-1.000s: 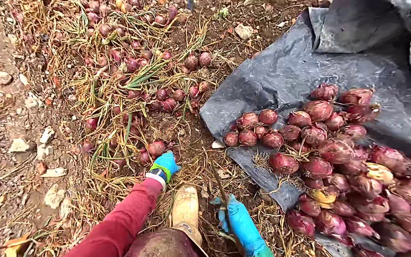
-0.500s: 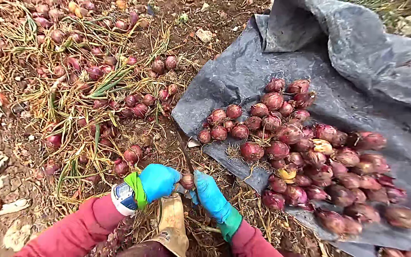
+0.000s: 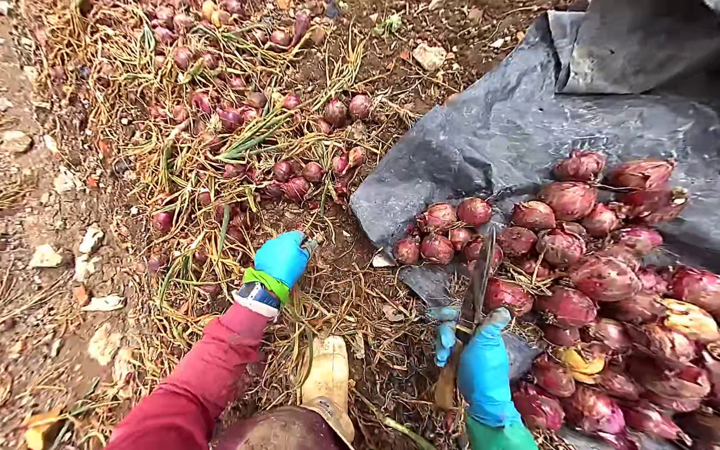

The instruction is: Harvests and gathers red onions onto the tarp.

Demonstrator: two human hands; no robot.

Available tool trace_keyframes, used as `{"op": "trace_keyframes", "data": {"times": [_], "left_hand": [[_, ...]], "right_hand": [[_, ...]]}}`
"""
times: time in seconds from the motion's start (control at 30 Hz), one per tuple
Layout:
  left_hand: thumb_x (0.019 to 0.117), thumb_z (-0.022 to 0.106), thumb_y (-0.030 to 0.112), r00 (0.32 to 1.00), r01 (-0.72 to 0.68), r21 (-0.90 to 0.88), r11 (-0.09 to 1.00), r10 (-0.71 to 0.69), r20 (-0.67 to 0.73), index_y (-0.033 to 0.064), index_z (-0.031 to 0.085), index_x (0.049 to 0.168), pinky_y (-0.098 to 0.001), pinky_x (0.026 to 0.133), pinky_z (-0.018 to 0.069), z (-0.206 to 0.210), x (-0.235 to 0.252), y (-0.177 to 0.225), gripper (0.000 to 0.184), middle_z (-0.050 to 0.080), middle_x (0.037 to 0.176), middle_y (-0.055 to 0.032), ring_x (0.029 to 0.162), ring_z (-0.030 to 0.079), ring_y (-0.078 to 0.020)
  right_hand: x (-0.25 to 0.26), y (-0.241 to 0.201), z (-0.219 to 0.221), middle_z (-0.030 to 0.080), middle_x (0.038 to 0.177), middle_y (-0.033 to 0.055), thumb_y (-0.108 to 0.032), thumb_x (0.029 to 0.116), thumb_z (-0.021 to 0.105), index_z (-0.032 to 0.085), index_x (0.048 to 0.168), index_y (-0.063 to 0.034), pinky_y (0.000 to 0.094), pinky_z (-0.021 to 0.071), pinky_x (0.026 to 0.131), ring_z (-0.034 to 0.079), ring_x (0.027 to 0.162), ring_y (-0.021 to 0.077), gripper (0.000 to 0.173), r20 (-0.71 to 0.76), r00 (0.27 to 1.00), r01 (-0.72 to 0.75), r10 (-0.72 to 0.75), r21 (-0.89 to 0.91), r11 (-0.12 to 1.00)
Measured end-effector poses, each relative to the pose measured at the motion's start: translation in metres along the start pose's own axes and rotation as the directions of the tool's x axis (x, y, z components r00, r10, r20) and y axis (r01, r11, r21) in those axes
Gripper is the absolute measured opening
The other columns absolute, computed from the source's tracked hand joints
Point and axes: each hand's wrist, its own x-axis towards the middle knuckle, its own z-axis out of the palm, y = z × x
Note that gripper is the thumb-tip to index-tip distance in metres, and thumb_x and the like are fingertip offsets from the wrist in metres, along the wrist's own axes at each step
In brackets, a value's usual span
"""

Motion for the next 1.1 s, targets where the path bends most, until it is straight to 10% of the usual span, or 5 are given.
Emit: {"op": "trace_keyframes", "data": {"times": [0.33, 0.57, 0.73, 0.97, 1.1], "left_hand": [[0.0760, 0.084, 0.010, 0.997, 0.039, -0.271, 0.962, -0.057, -0.056, 0.0031, 0.049, 0.145, -0.0666, 0.093, 0.0547, 0.099, -0.029, -0.038, 0.078, 0.052, 0.144, -0.0286, 0.121, 0.060, -0.0485], [0.0827, 0.080, 0.000, 0.950, 0.061, -0.930, 0.363, 0.266, 0.167, 0.0014, 0.059, 0.123, -0.0381, 0.064, 0.0617, 0.044, -0.060, 0.012, 0.045, 0.073, 0.093, -0.0151, 0.073, 0.071, -0.0235], [0.0939, 0.076, 0.025, 0.808, -0.322, -0.501, 0.804, 0.508, 0.297, 0.0083, 0.066, 0.102, -0.0402, 0.070, 0.0578, -0.007, -0.067, 0.044, 0.021, 0.069, 0.081, -0.0057, 0.072, 0.068, -0.0177], [0.0976, 0.059, 0.055, 0.397, -0.315, -0.674, 0.668, 0.738, 0.546, 0.0135, 0.063, 0.079, -0.0210, 0.056, 0.0480, -0.009, -0.051, 0.039, 0.046, 0.057, 0.065, 0.0065, 0.057, 0.055, -0.0015], [0.0920, 0.069, 0.061, 0.664, -0.600, -0.056, 0.798, 0.536, 0.522, 0.0127, 0.071, 0.094, -0.0473, 0.070, 0.0558, -0.027, -0.022, 0.042, 0.049, 0.068, 0.079, -0.0056, 0.075, 0.067, -0.0223]], "right_hand": [[-0.054, 0.067, 0.011, 0.058, 0.057, 0.0099, -0.070, 0.0999, 0.000, 0.068, 0.114, -0.0018, 0.0373, 0.0511, 0.038, 0.055, 0.041, 0.0204, 0.097, 0.163, 0.955, -0.244, 0.247, -0.037, 0.969], [-0.057, 0.070, 0.023, 0.056, 0.057, 0.0098, -0.073, 0.0975, -0.003, 0.067, 0.113, -0.0027, 0.0392, 0.0516, 0.040, 0.054, 0.042, 0.0217, 0.100, 0.295, 0.885, -0.397, 0.362, 0.070, 0.915], [-0.020, 0.012, 0.037, 0.061, 0.061, 0.0052, -0.087, 0.0838, 0.048, 0.068, 0.100, -0.0036, 0.0331, 0.0550, 0.046, 0.059, 0.046, 0.0162, 0.087, 0.428, 0.903, -0.063, 0.031, 0.061, 0.996], [0.002, -0.016, 0.048, 0.061, 0.060, -0.0007, -0.091, 0.0847, 0.032, 0.064, 0.079, -0.0127, 0.0301, 0.0527, 0.047, 0.058, 0.049, 0.0102, 0.085, 0.341, 0.934, 0.175, -0.106, -0.179, 0.968], [0.010, -0.007, 0.039, 0.054, 0.052, 0.0046, -0.084, 0.0932, 0.020, 0.067, 0.081, -0.0100, 0.0355, 0.0474, 0.040, 0.051, 0.040, 0.0167, 0.088, 0.418, 0.907, 0.075, 0.050, -0.276, 0.958]]}}
